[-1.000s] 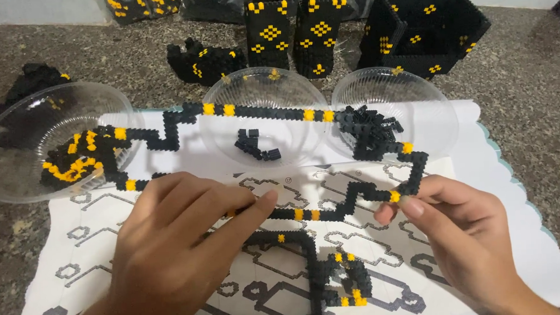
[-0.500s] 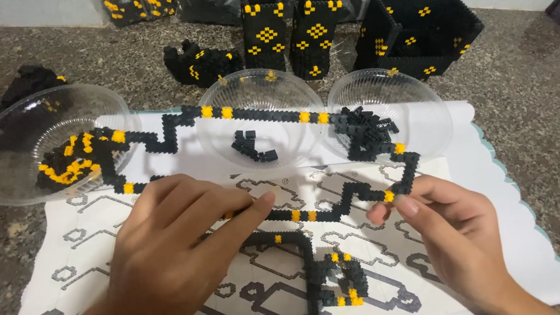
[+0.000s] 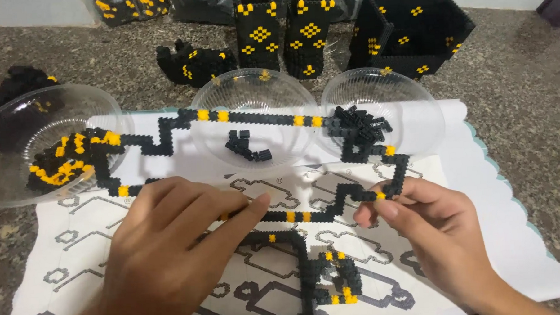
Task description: The person assembles a rectangular frame using black and yellow perler beads, following a printed pattern on a countertop. They use a white plastic tool to press the beads together and secure the structure.
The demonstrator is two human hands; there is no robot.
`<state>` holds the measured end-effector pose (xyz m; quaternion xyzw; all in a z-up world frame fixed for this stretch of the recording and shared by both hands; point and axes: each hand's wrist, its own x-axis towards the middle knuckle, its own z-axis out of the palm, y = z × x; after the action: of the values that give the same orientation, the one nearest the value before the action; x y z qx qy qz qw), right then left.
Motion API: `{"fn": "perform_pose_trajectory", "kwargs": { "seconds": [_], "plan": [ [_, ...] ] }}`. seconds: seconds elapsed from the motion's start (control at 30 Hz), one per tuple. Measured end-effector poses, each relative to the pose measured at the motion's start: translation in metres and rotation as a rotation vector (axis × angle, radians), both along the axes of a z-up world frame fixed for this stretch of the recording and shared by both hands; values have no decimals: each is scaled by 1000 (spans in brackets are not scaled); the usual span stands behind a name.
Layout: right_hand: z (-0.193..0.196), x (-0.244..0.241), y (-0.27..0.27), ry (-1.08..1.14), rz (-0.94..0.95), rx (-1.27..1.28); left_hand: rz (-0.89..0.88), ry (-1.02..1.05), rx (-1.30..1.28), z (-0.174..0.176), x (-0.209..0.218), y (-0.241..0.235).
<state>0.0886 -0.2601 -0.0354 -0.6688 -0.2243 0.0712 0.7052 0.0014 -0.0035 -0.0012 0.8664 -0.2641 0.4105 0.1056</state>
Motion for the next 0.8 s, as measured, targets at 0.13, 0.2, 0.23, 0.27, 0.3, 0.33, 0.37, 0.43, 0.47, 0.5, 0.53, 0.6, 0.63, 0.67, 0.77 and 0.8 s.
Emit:
{"fn": "perform_pose_trajectory", "kwargs": {
  "seconds": [0.13, 0.2, 0.23, 0.27, 0.3, 0.33, 0.37, 0.43, 0.47, 0.5, 0.53, 0.6, 0.63, 0.67, 0.77, 0.8],
  "plan": [
    [-6, 0, -1, 71, -45, -6, 0, -3, 25, 0, -1, 0],
    [-6, 1, -2, 73, -38, -2, 6, -5, 25, 0, -1, 0],
    [-6, 1, -2, 88, -47, -8, 0, -10, 23, 0, -1, -1],
    [-6, 1, -2, 103, -56, -15, -7, -14, 21, 0, 0, -1],
    [-5, 1, -1, 103, -57, -14, -7, -13, 22, 0, -2, -1],
    [-4, 2, -1, 111, -49, -4, 8, 14, 29, 0, -3, -1],
    [-4, 2, 0, 120, -43, 7, 22, 41, 37, 0, -5, -1],
    [-6, 5, -2, 147, -49, 39, 124, 22, 63, -3, -9, -10],
    [-8, 6, -2, 174, -53, 70, 229, 1, 89, -4, -11, -14],
    [-7, 8, -3, 179, -55, 71, 227, 6, 90, 0, -15, -20],
    [-6, 10, -3, 173, -48, 84, 216, 65, 122, 4, -19, -26],
    [-4, 14, -5, 173, -44, 98, 202, 129, 157, 4, -17, -28],
    [-4, 16, -6, 189, -67, 116, 63, 117, 189, -2, -11, -23],
    [-3, 18, -8, 204, -90, 134, -76, 106, 221, -7, -5, -19],
    [-5, 22, -10, 193, -149, 149, -80, 295, 143, -43, 2, -7],
    [-4, 21, -9, 196, -148, 150, -79, 298, 144, -45, 3, -5]
  ]
}}
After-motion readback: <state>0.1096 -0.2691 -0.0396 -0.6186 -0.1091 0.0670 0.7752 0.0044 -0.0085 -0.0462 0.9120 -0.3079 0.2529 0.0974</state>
